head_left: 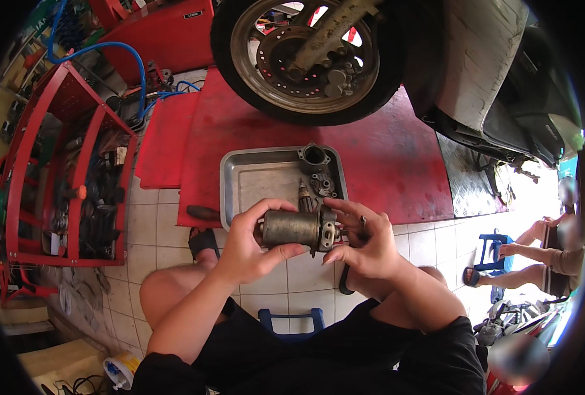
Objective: The person disassembles a motorcycle carburetor using a screwdriver and a small metal rod. They remove screws and internal components, placing them into a metal tray. The person then uses the rod to probe and clean the interior of the carburetor body.
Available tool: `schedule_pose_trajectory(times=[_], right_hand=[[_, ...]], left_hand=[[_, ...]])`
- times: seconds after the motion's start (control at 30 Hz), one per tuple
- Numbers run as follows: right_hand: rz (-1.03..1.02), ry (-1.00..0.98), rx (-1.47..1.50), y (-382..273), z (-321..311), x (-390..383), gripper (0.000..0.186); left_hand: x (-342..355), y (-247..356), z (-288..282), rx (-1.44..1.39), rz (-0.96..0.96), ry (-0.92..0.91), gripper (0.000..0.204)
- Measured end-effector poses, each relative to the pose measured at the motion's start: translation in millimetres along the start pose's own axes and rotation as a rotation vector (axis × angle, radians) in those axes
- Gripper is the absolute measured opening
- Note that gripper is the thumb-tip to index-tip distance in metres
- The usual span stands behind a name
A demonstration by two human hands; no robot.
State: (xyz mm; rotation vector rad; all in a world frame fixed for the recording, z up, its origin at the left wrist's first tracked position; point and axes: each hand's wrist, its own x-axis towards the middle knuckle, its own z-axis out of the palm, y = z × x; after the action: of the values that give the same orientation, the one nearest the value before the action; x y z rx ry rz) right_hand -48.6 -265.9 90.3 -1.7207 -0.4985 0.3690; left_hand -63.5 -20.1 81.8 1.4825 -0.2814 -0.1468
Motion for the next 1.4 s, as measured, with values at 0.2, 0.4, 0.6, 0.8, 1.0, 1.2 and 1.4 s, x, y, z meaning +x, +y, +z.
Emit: schedule_pose_trajectory(times=[0.2,0.4,0.6,0.8,1.0,1.2,1.4], right_hand=[[-0.129,0.060,-0.294,-7.6,7.3,-1.7,0.089],[-0.326,0.059,-0.498,-0.2,13.2,-7.3,0.092],[-0.538,0.031,-0.831,2.6,11.9,-0.9,0.091],[-0.247,-0.011,-0.741,-11.6,-0.7,0.8,0.106],[-0.103,0.081,-0.372,-40.0,-8.0,4.2,0.100],[-0.098,0.085,-0.318,-30.1,-4.5,6.7,0.079],[0.034,0.074,-0.277,-25.2,-4.2,3.9,0.076]], left_hand=[[-6.4,-4.9,-0.7,-0.147,-0.230,0.029,0.041],[-4.6,-6.0,6.9,-0.281,-0.312,0.070,0.033],[-3.0,-25.4,1.7,-0.452,-0.541,0.063,0.046],[2.0,-21.0,8.4,-0.527,-0.583,0.123,0.048],[5.1,-17.5,6.1,-0.493,-0.454,0.177,0.047],[3.6,-17.0,16.1,-0.470,-0.352,0.188,0.042],[-2.1,-21.0,25.9,-0.346,-0.253,0.231,0.034]])
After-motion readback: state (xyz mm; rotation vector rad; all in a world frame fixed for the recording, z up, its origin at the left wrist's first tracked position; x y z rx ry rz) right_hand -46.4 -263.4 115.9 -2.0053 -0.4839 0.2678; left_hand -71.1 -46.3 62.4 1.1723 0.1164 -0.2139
